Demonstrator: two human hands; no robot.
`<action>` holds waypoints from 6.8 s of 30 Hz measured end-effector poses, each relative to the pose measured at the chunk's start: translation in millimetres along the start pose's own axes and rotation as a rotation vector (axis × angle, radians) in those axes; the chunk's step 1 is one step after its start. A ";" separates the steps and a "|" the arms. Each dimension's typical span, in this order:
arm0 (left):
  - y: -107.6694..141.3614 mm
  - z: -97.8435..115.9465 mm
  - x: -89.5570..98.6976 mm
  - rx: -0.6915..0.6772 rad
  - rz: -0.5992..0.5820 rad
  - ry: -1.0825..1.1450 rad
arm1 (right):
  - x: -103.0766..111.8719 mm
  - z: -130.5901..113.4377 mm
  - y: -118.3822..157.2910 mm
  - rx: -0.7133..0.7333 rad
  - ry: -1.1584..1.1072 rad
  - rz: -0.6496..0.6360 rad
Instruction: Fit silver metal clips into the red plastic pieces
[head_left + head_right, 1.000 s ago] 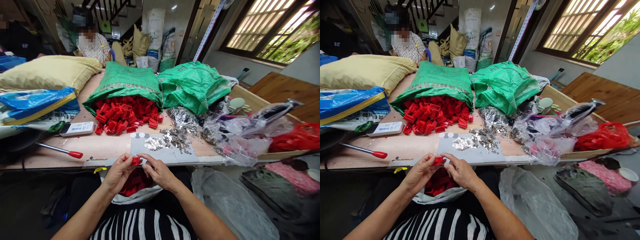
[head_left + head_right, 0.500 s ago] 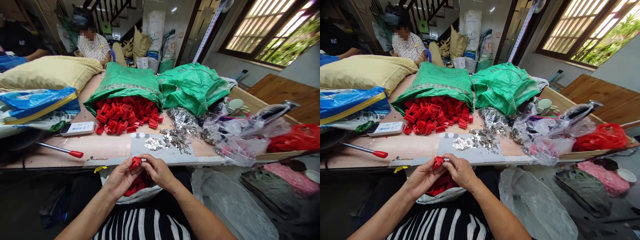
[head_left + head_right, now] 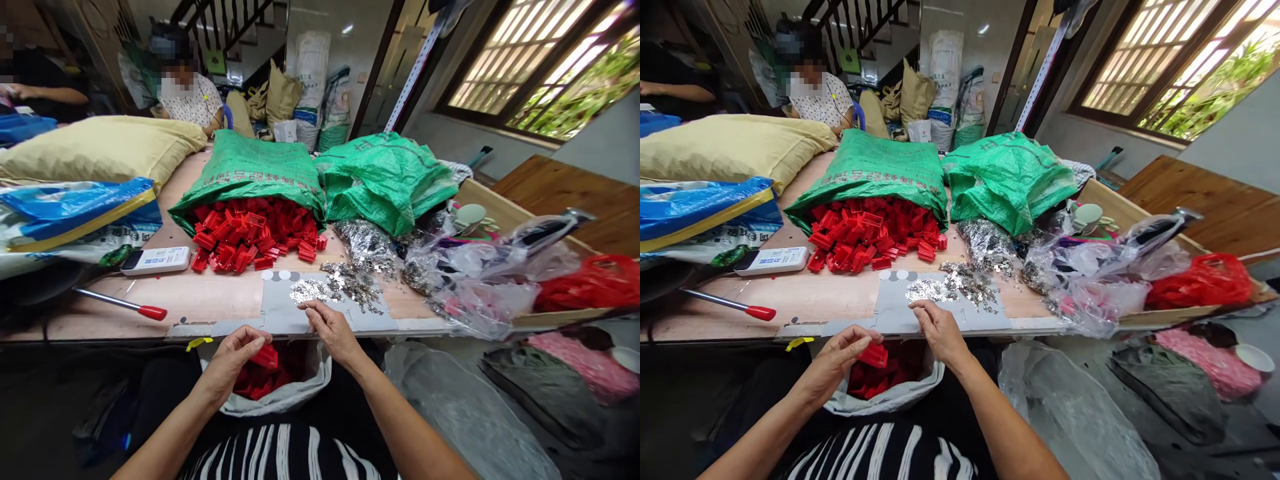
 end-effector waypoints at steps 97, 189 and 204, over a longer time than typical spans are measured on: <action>10.3 13.9 -25.5 -0.466 0.191 -0.478 | -24.1 -42.5 28.3 0.210 0.048 -0.040; 2.7 1.3 -31.7 -0.165 -0.029 0.089 | -14.3 -55.0 27.1 0.282 0.263 -0.274; 4.3 7.9 -35.5 -0.014 -0.001 0.246 | -15.2 -49.0 22.5 0.500 0.409 -0.194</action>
Point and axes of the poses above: each hand's wrist, its own y-axis away from the middle knuckle, its own x-axis out of the back of the hand, z = x × y, the point moved 3 cm from there along -y, towards the middle knuckle, and after that the axes turned 3 degrees about -x, right-handed, at the moved point
